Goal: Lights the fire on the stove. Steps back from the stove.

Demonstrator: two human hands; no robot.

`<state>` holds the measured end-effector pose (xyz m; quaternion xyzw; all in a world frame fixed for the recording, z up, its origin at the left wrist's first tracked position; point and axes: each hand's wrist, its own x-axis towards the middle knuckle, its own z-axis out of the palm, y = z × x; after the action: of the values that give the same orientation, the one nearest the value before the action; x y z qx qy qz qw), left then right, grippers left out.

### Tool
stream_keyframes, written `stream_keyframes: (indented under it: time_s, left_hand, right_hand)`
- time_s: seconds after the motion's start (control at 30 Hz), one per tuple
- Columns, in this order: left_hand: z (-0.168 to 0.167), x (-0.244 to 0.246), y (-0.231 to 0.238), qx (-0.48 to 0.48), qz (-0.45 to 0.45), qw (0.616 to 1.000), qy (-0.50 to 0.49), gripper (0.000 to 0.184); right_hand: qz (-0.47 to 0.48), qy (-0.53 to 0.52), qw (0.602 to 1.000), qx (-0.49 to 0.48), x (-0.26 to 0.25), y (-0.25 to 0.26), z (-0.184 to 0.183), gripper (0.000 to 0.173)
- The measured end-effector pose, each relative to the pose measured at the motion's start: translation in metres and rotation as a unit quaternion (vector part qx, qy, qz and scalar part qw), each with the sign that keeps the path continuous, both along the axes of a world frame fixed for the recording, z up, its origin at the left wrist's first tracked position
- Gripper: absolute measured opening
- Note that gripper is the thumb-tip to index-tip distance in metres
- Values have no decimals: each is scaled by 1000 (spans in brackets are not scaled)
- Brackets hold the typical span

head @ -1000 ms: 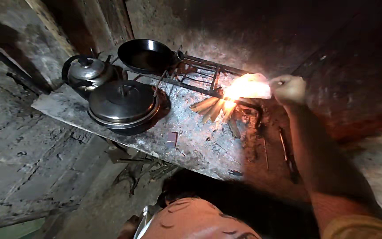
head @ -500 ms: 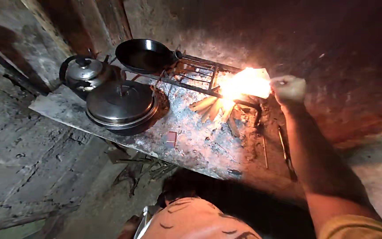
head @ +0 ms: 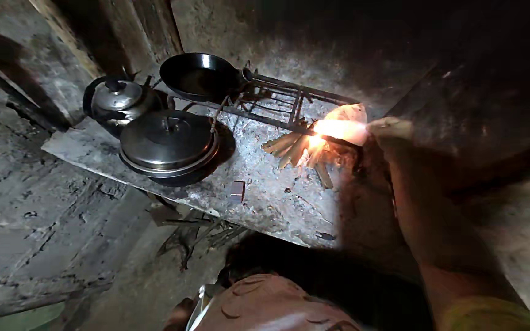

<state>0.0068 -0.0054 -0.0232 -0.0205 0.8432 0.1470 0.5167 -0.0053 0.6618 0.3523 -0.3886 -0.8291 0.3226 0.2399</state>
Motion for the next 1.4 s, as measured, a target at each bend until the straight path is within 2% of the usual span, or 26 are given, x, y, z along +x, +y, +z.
stream_keyframes:
  time_s: [0.17, 0.33, 0.6, 0.8, 0.87, 0.97, 1.13, 1.23, 1.3, 1.4]
  left_hand:
    - [-34, 4, -16, -1, 17, 1000, 11, 49]
    - [14, 0, 3, -2, 22, 1000, 4, 45]
    - [27, 4, 4, 6, 23, 1000, -7, 47]
    - [-5, 12, -8, -1, -7, 1000, 24, 55]
    - [1, 11, -5, 0, -6, 1000, 17, 55]
    - [-8, 10, -7, 8, -13, 1000, 18, 55]
    - [5, 7, 0, 28, 14, 999, 16, 51]
    - [5, 5, -1, 24, 13, 1000, 11, 51]
    - [1, 6, -3, 23, 8, 1000, 14, 50]
    - [9, 7, -1, 15, 11, 1000, 10, 50]
  right_hand:
    - [-3, -21, 1000, -11, -14, -8, 9, 23]
    - [2, -52, 998, 34, -34, -17, 14, 22]
    - [31, -132, 983, 122, -55, -38, 34, 23]
    - [46, -174, 969, 166, -67, -47, 41, 23]
    - [51, -195, 963, 181, -73, -50, 41, 23]
    - [57, -232, 952, 191, -80, -61, 44, 26]
    - [77, -248, 944, 202, -93, -68, 31, 24]
    - [108, -260, 946, 162, -89, -68, 30, 26]
    - [127, -255, 947, 147, -78, -67, 36, 36]
    - [95, -216, 954, 185, -39, -90, 57, 45]
